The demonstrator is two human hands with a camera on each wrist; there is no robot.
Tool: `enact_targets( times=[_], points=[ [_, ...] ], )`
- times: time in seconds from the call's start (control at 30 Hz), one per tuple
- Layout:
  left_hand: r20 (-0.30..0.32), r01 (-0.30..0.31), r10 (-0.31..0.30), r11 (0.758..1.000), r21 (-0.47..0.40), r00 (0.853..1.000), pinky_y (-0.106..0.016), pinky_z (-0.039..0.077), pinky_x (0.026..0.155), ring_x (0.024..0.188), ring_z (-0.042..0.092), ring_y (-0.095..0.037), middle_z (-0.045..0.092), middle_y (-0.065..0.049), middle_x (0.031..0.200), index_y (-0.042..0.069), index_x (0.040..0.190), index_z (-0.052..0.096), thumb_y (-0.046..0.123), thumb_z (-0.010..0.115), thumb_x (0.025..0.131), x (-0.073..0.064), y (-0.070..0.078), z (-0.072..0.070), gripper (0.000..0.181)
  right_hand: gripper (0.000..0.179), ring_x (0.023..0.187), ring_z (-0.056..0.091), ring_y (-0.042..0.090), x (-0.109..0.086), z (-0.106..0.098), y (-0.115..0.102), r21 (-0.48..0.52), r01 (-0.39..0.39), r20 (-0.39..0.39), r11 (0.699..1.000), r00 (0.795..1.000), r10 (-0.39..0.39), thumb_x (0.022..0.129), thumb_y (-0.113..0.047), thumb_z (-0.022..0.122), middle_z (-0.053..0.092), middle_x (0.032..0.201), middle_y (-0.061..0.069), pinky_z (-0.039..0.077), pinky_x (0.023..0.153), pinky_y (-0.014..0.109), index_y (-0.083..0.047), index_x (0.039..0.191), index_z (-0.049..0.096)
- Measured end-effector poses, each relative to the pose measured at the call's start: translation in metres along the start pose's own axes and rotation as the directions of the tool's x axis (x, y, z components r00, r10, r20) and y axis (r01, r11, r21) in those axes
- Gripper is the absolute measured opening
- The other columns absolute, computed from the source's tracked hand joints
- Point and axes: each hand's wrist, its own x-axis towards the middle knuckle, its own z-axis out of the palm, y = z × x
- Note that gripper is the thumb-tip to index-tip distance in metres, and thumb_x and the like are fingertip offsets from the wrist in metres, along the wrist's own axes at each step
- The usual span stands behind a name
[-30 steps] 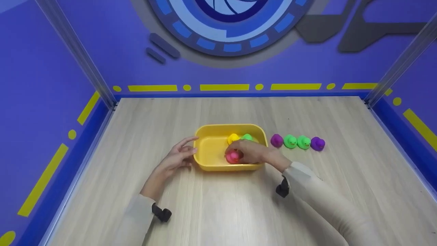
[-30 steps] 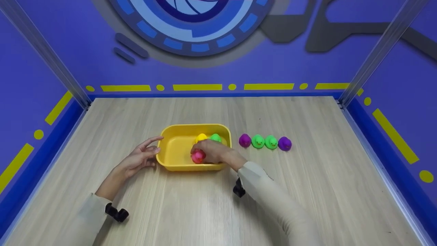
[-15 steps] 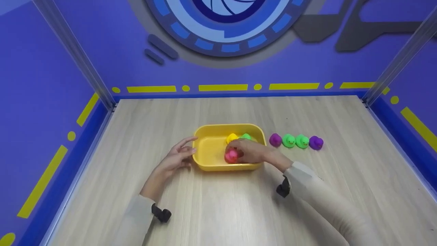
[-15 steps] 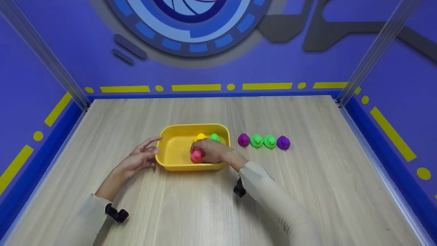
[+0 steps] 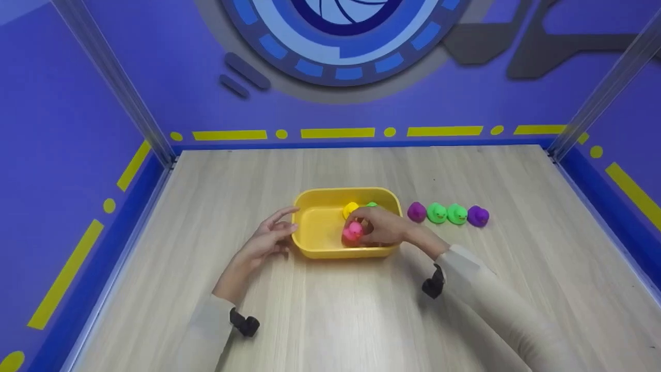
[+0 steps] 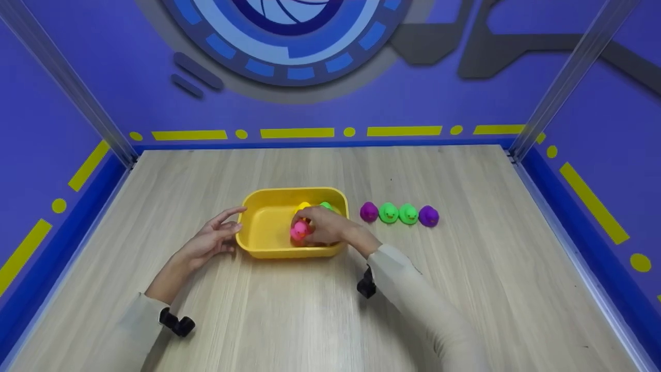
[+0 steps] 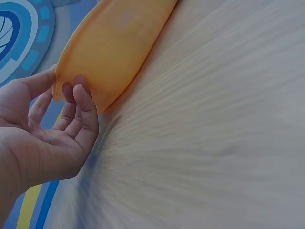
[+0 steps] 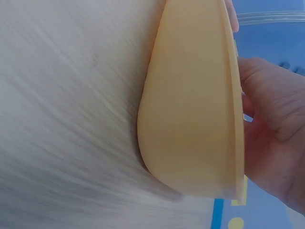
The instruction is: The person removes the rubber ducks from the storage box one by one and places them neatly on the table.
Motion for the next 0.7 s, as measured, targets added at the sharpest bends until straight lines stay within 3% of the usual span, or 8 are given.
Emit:
enact_targets(
  times=[0.3,0.53,0.7],
  points=[
    [-0.022,0.018,-0.018,1.0,-0.016,1.0,-0.026,0.053,0.066,0.083,0.06,-0.017,0.066,-0.007,0.118,0.031,0.146,0.054,0.026,0.073,0.096,0.002,-0.001,0.0,0.054,0.04,0.116,0.061,0.026,-0.008,-0.01,0.003,0.057,0.012,-0.037,0.998,0.999,-0.01,0.088,-0.008,0.08,0.067,0.129,0.008,0.052,0.107,0.047,-0.01,0.126,0.065],
    [-0.02,0.02,-0.021,0.999,-0.032,1.0,-0.026,0.053,0.064,0.081,0.06,-0.016,0.067,-0.006,0.115,0.031,0.146,0.054,0.027,0.074,0.095,0.001,0.0,0.0,0.055,0.037,0.11,0.062,0.026,-0.015,-0.018,0.005,0.085,0.085,-0.067,0.993,0.995,-0.08,0.088,-0.009,0.079,0.07,0.123,0.009,0.055,0.1,0.049,-0.007,0.123,0.067],
    [-0.002,0.017,-0.017,0.999,-0.035,1.0,-0.026,0.054,0.064,0.081,0.06,-0.017,0.066,-0.006,0.114,0.031,0.147,0.053,0.026,0.072,0.096,0.0,0.0,0.001,0.054,0.037,0.108,0.061,0.027,-0.018,-0.024,0.008,0.087,0.08,-0.074,0.993,0.995,-0.073,0.088,-0.011,0.08,0.07,0.121,0.011,0.056,0.096,0.053,-0.006,0.123,0.066]
  ],
)
